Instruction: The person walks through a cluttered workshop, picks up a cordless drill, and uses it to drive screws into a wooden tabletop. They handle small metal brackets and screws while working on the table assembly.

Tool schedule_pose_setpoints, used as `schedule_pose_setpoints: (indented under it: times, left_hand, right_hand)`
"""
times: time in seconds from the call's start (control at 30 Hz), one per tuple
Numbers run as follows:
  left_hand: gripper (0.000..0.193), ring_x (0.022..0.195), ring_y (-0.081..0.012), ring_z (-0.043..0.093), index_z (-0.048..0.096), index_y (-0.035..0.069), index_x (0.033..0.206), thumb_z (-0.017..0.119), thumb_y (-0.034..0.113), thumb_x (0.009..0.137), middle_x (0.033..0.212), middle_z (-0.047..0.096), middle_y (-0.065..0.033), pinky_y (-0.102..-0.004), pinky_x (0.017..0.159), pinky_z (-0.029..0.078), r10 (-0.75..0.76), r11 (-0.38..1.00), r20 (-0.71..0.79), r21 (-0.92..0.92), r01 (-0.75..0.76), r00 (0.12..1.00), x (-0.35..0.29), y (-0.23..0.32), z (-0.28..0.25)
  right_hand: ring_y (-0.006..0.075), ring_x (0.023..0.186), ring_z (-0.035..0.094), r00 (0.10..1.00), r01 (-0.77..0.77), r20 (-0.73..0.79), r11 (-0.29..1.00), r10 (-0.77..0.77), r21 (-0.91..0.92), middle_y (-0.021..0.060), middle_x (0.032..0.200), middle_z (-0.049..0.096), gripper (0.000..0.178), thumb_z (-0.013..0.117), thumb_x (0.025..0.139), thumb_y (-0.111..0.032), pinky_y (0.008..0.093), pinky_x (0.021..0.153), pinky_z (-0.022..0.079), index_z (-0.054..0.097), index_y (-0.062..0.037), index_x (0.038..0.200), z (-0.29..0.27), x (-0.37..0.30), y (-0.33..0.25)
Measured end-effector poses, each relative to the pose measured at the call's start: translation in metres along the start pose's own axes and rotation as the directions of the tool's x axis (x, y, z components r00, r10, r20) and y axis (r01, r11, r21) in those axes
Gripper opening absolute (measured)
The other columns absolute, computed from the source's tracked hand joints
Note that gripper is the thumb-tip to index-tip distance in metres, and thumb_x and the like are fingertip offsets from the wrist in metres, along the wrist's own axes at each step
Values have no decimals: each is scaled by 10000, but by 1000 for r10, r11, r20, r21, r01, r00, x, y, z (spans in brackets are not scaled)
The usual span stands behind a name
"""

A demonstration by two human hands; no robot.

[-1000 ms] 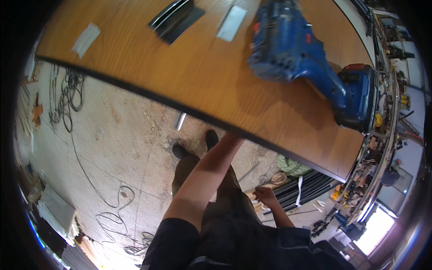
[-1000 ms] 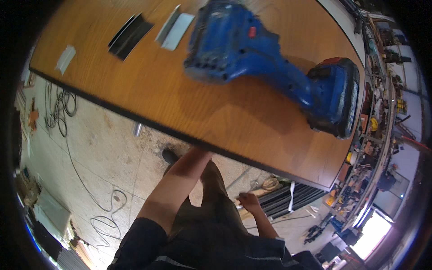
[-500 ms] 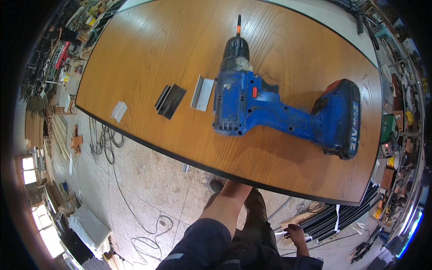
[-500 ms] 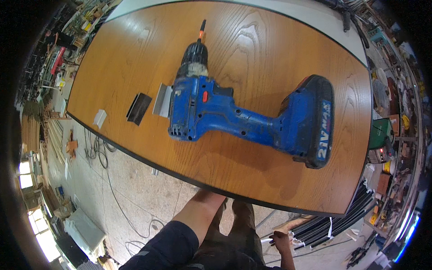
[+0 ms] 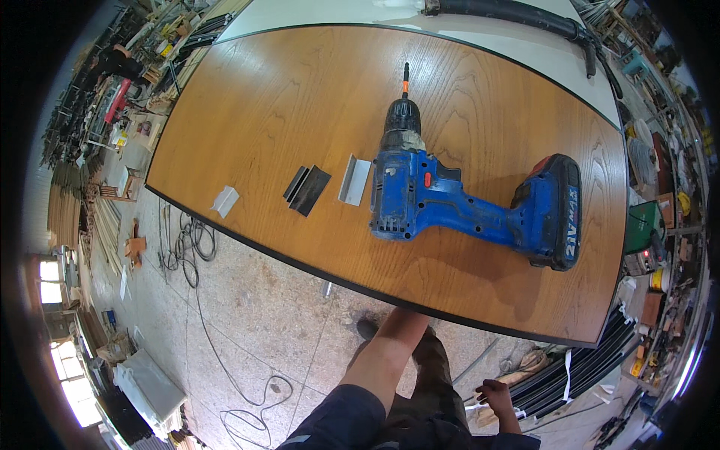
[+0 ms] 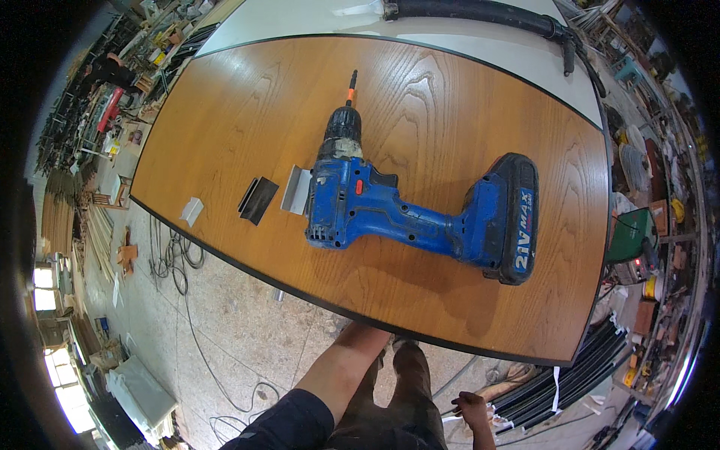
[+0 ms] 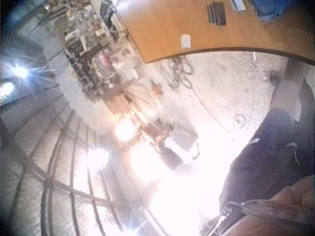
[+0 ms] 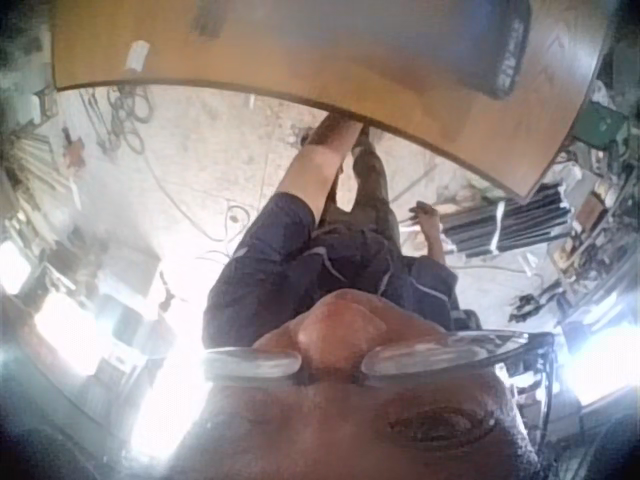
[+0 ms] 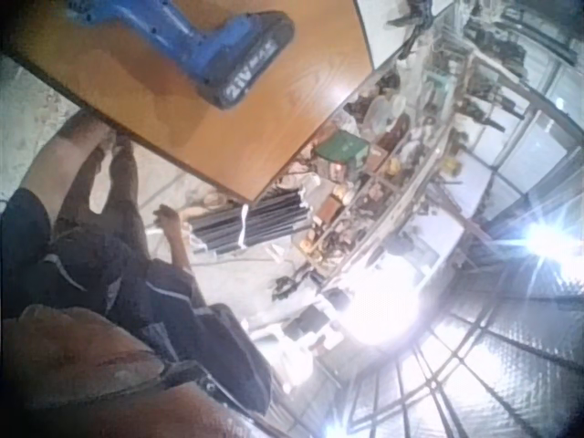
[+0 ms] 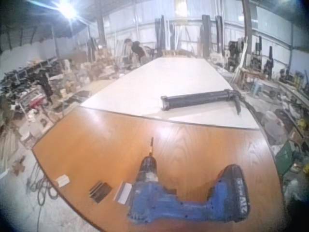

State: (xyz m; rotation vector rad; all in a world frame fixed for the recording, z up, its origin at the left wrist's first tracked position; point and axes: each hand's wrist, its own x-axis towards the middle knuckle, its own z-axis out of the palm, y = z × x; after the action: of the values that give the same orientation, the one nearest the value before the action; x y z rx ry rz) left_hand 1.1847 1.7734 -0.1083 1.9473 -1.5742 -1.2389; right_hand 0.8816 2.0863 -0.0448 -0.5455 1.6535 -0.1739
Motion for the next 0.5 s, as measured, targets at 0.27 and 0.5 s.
schedule_pose_setpoints:
  times: [0.27, 0.5]
  left_hand:
    - [269, 854, -307, 704, 642, 49, 1166, 632, 243, 980, 963, 717, -131, -439, 736, 568, -25, 1000, 6, -10, 25, 1000, -3, -4, -1]
    - [272, 842, -288, 710, 635, 49, 1173, 636, 244, 983, 965, 722, -119, -426, 726, 574, -43, 999, 16, -19, 44, 999, -7, -5, -2]
  right_hand:
    - [249, 727, 738, 999, 46, 3, 992, -46, 117, 187, 958, 760, 390, 620, 928, -78, 360, 612, 588, 602, 125, 1260, 5, 5, -9]
    - [254, 711, 732, 999, 40, -1, 994, -40, 106, 184, 937, 757, 361, 632, 930, -61, 359, 596, 585, 610, 99, 1253, 5, 11, -8]
